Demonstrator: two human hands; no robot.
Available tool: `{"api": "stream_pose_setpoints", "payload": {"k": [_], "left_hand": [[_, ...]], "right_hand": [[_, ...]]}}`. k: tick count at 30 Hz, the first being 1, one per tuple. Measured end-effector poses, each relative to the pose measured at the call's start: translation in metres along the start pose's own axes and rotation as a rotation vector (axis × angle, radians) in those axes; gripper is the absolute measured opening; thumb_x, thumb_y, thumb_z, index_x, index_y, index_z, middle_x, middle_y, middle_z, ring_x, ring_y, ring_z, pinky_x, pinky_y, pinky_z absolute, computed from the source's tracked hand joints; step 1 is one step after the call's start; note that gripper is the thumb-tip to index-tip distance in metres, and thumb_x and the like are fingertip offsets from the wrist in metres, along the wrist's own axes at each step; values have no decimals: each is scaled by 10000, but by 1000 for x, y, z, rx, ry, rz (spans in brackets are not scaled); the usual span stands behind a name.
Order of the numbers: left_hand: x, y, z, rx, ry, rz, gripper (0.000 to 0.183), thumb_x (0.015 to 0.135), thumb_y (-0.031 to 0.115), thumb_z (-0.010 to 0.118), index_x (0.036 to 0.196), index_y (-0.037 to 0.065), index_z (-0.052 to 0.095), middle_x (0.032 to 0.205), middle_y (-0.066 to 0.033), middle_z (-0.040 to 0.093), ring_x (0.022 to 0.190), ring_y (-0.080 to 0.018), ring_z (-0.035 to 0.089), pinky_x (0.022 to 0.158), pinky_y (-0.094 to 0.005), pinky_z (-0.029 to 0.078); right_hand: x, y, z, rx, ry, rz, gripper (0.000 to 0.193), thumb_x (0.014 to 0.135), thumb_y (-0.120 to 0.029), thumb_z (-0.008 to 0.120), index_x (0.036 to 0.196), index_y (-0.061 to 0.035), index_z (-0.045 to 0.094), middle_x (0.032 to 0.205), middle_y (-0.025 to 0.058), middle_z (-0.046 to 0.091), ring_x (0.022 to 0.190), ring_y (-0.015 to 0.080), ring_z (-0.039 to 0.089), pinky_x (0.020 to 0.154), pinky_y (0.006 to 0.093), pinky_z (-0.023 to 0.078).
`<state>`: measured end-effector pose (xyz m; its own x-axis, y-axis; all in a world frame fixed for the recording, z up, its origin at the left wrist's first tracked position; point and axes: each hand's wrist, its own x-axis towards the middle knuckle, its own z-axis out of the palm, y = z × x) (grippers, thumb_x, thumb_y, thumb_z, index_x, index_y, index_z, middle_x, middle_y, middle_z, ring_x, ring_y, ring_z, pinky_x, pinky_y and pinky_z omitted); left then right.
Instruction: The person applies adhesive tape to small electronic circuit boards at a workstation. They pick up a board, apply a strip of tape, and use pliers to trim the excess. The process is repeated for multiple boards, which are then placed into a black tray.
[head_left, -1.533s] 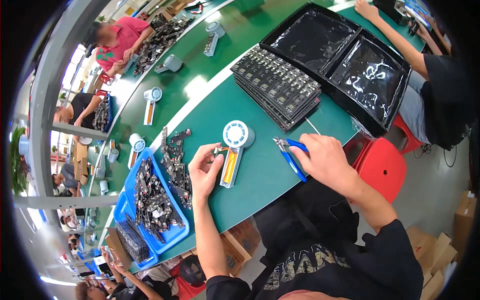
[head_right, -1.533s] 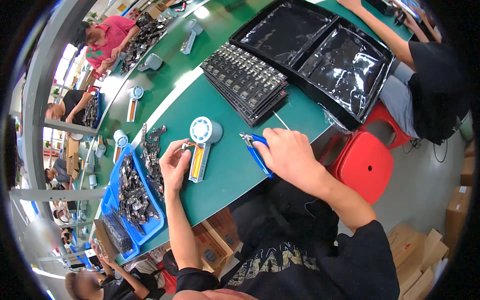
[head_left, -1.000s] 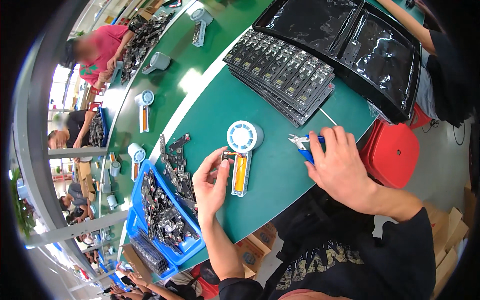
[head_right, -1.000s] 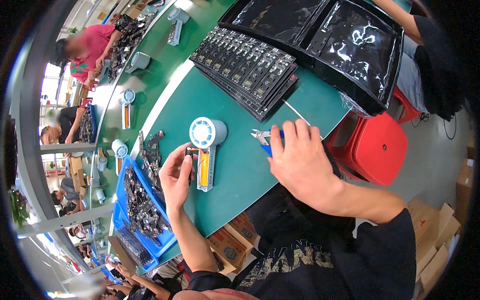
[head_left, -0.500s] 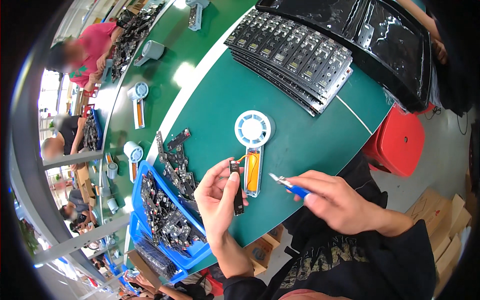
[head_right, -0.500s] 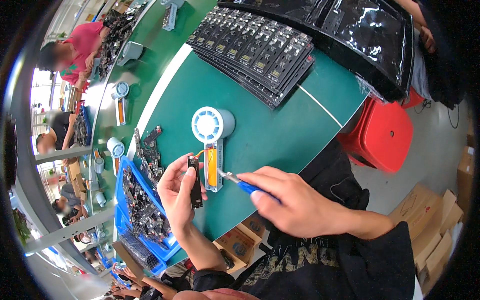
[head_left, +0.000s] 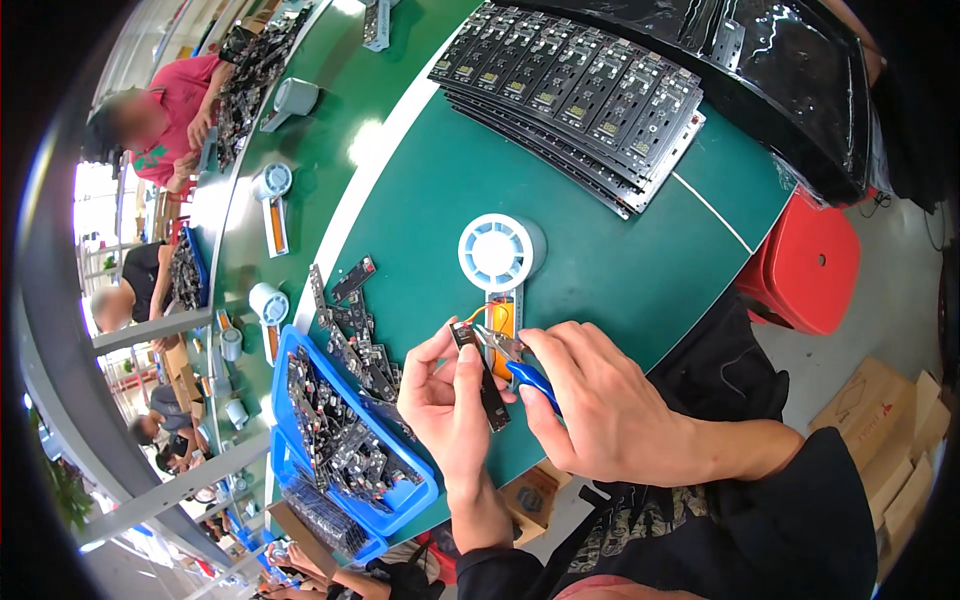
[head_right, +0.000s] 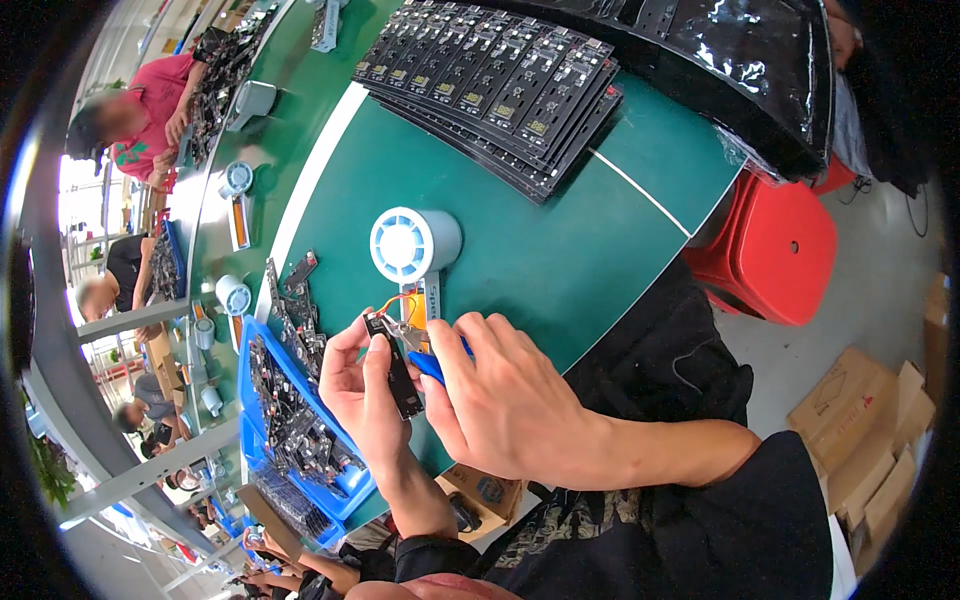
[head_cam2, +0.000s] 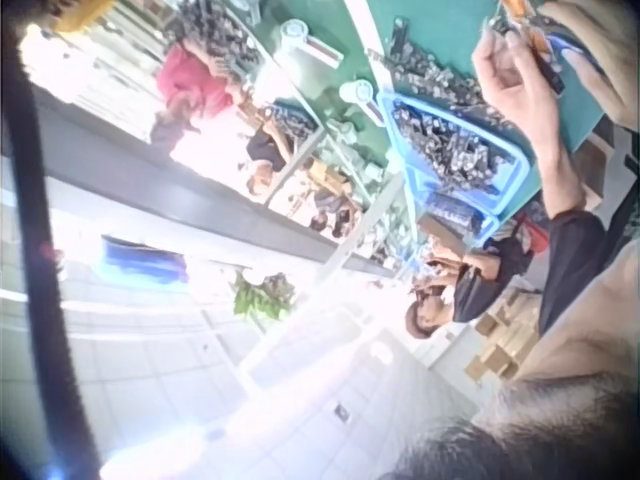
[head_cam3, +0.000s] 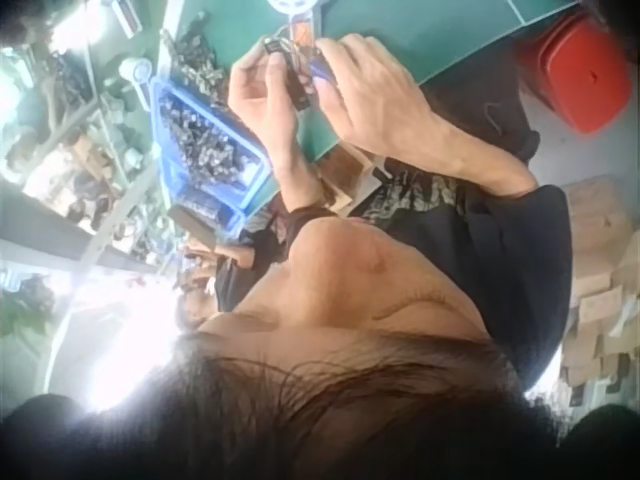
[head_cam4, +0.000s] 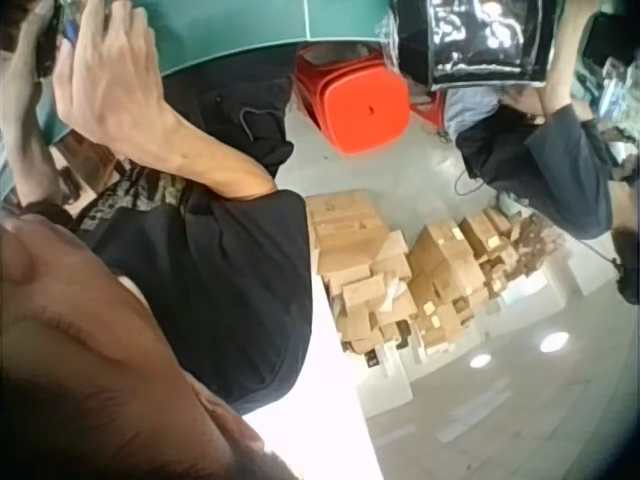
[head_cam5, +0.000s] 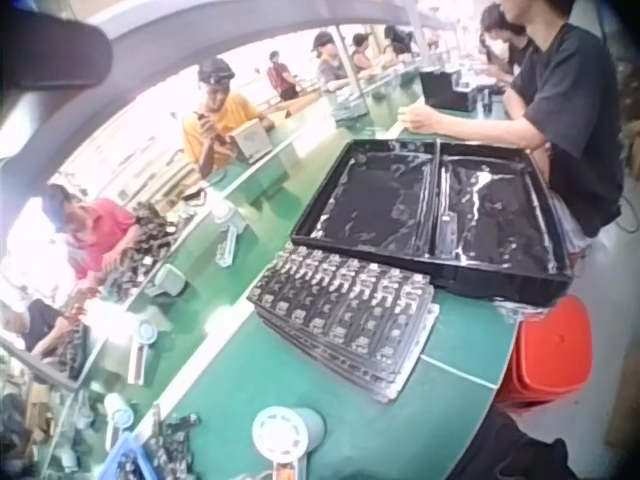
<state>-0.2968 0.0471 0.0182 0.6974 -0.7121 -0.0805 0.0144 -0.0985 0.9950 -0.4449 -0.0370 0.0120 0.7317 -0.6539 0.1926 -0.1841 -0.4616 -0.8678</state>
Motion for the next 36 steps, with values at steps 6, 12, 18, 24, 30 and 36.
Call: {"api": "stream_pose_setpoints", "payload": {"k": [6,12,18,24,30,36], "left_hand": [[-4,-7,0,63,63,46,272,1011,-44,653,1283,-56,639,1075,-117,742,912,-113,710,805,-245,570],[-6,-9,-1,85,51,55,294,1011,-47,662,1304,-58,635,1114,-132,755,996,-130,720,884,-260,565],[-6,-7,5,104,106,40,258,1011,-11,660,1263,-61,660,1106,-107,735,992,-114,691,878,-253,553],[-6,-10,0,115,81,29,267,1018,-44,652,1284,-59,625,1192,-166,741,1017,-149,722,903,-280,579],[-8,-7,11,123,114,75,219,1024,7,650,1235,-50,660,1176,-119,722,1028,-126,685,919,-276,550],[-8,-15,9,149,111,144,214,1038,23,653,1239,-51,654,1166,-116,725,1016,-122,690,903,-271,555]], "right_hand": [[5,1,10,21,5,1,353,972,-187,622,1152,105,541,972,238,566,876,380,593,747,470,517],[5,-1,8,6,-17,5,384,977,-191,619,1195,113,537,1000,236,559,902,372,587,760,463,505],[3,0,10,23,10,11,458,979,-196,619,1275,139,520,1020,239,553,904,370,581,760,469,496],[4,-2,11,-11,10,17,457,994,-221,607,1275,132,528,1023,240,555,908,365,582,763,463,490],[4,-4,11,-1,7,8,445,1008,-232,591,1267,127,538,1021,241,555,912,360,578,768,460,484],[4,-4,7,8,-23,12,439,1008,-226,589,1256,133,541,1011,246,557,912,356,575,767,462,484]]}}
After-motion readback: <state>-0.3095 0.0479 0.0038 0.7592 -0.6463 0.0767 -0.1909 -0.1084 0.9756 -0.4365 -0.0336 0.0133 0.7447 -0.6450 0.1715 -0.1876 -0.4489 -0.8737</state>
